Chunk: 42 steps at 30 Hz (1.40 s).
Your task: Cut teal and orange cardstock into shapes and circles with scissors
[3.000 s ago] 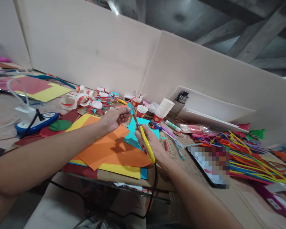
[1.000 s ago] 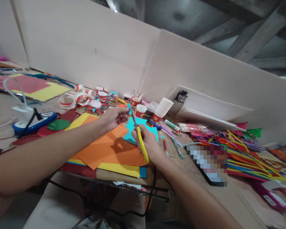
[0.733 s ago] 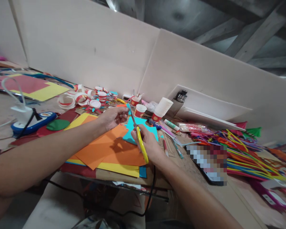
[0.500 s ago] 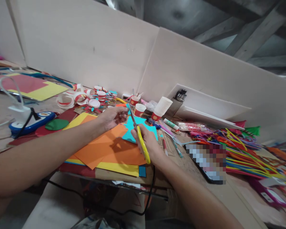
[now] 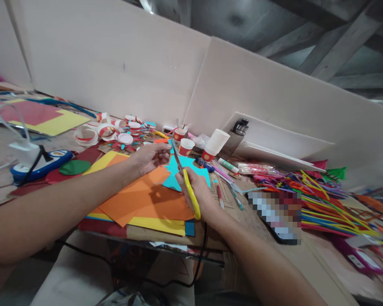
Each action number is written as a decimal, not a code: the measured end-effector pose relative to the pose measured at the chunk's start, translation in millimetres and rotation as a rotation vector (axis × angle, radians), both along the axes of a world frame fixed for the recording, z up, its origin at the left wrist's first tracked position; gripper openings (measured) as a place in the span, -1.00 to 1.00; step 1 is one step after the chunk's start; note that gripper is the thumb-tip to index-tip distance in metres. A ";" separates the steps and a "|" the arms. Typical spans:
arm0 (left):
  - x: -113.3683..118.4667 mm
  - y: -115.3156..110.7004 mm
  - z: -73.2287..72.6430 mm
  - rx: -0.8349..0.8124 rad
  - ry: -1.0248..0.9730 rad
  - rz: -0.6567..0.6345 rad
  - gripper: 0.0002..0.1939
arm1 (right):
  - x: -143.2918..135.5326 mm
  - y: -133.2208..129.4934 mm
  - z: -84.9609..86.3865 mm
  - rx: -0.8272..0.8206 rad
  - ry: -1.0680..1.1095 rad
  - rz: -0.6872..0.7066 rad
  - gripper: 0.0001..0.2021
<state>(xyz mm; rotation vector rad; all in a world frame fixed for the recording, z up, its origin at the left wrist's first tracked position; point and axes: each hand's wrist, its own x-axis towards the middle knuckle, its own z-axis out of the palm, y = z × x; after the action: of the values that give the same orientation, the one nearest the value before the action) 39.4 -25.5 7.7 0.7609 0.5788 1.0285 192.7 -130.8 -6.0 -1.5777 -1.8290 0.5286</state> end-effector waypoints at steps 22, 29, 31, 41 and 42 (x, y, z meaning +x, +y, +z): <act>3.2 -11.2 -13.1 0.309 0.237 -0.194 -0.84 | 1.6 5.6 1.4 0.166 0.661 -0.048 -0.60; 5.3 -17.2 -17.3 0.430 0.531 -0.295 -0.85 | 4.8 10.7 2.6 0.244 0.708 -0.029 -0.57; 5.6 -17.5 -18.2 0.453 0.586 -0.281 -0.87 | 5.5 11.3 0.2 0.228 0.678 -0.011 -0.55; 11.2 -28.7 -15.5 0.518 0.541 -0.288 -0.84 | 3.1 10.1 -0.4 0.274 0.722 0.004 -0.55; 11.6 -30.2 -14.6 0.521 0.541 -0.274 -0.83 | 2.6 10.0 0.2 0.273 0.745 0.001 -0.55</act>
<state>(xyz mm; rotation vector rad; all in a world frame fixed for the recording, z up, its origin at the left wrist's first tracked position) 51.1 -55.7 -6.8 1.5629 0.6463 0.7141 195.4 -120.9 -5.8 -1.0019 -1.2618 0.7137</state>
